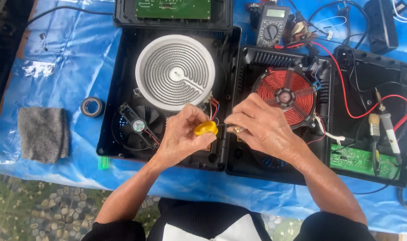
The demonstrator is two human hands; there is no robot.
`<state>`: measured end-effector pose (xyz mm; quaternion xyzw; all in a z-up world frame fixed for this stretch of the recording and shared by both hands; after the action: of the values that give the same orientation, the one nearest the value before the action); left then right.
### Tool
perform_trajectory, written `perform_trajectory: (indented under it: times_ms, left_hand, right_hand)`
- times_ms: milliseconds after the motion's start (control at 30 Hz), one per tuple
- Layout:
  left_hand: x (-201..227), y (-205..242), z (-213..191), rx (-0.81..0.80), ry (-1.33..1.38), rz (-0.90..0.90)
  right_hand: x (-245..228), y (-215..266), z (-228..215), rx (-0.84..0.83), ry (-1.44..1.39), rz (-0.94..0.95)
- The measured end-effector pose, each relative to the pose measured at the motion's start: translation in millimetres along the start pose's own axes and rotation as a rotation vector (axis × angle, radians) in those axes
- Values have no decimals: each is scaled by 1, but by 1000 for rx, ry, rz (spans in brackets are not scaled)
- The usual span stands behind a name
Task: Soldering a circuit board, cleaning the unit, and installing internal components of an induction cooker during final assembly.
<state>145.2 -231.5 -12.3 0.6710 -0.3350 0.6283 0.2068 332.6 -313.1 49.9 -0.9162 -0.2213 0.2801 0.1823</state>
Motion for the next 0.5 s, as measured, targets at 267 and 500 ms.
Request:
perform_trajectory:
  times_ms: [267,500]
  left_hand:
    - [-4,1,8,-32,-57,15]
    - [-15,5,10,-20,67,8]
  right_hand:
    - [-4,2,29,-55,-58,-17]
    - [-4,7,34,30,-90,-1]
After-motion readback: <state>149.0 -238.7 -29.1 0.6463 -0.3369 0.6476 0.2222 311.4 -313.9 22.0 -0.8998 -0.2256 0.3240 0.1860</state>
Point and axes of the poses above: each hand's wrist, its own y-axis away from the middle knuckle, its own z-axis out of the palm, x = y × z, the point moved 4 cm from there along -y, towards the middle knuckle, and after that the axes turned 9 degrees about -y, right-handed, at the moved point
